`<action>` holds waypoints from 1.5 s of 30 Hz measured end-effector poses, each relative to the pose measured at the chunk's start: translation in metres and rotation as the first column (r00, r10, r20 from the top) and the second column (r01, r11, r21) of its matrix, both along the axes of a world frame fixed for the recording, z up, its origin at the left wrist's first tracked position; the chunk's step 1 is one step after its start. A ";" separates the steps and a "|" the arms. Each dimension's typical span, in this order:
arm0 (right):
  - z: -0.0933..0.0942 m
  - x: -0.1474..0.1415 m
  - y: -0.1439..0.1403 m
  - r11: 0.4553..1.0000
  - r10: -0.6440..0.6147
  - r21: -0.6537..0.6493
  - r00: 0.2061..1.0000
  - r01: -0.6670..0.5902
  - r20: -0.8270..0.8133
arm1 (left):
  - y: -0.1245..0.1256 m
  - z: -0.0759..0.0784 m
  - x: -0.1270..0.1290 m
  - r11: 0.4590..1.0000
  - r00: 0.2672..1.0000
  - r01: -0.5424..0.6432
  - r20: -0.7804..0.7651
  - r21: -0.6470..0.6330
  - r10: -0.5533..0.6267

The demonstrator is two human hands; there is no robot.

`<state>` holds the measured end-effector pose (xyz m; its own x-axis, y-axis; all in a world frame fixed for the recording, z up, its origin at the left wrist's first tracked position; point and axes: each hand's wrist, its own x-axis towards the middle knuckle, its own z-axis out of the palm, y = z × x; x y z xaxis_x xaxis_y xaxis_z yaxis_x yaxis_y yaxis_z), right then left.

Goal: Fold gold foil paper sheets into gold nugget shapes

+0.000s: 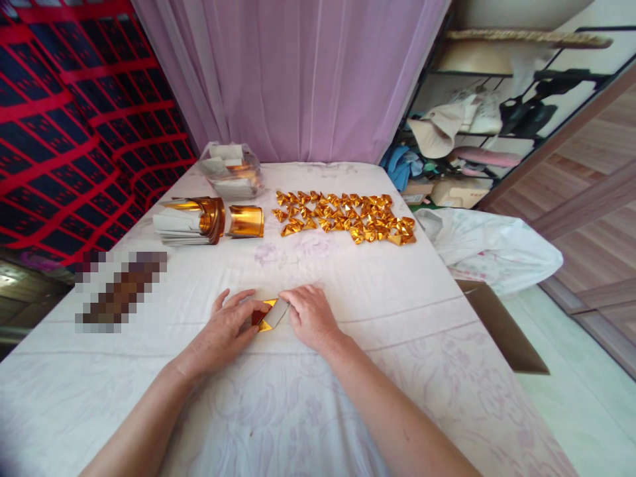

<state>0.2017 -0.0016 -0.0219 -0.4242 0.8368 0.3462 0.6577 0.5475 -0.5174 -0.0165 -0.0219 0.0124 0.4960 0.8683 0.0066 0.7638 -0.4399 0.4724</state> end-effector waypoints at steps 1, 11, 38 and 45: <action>0.000 0.000 0.000 1.000 -0.001 -0.003 1.000 0.001 -0.010 | 0.000 0.001 0.000 1.000 1.000 0.011 -0.009 0.009 -0.011; -0.009 0.004 0.001 1.000 0.008 -0.005 0.993 -0.008 -0.116 | 0.005 0.007 -0.001 0.990 0.990 0.123 -0.073 0.072 -0.117; 0.009 0.001 -0.011 0.977 0.198 0.062 0.977 -0.203 0.077 | -0.029 -0.016 0.004 0.947 0.999 0.027 -0.044 0.319 -0.014; 0.006 0.008 -0.007 0.976 0.218 0.017 0.975 -0.219 0.045 | -0.037 -0.019 0.007 0.942 0.999 0.037 0.003 0.332 -0.040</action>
<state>0.2095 -0.0089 -0.0162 -0.6106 0.7151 0.3404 0.5425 0.6908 -0.4780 -0.0094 -0.0589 -0.0067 0.5273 0.7962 0.2965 0.7392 -0.6020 0.3019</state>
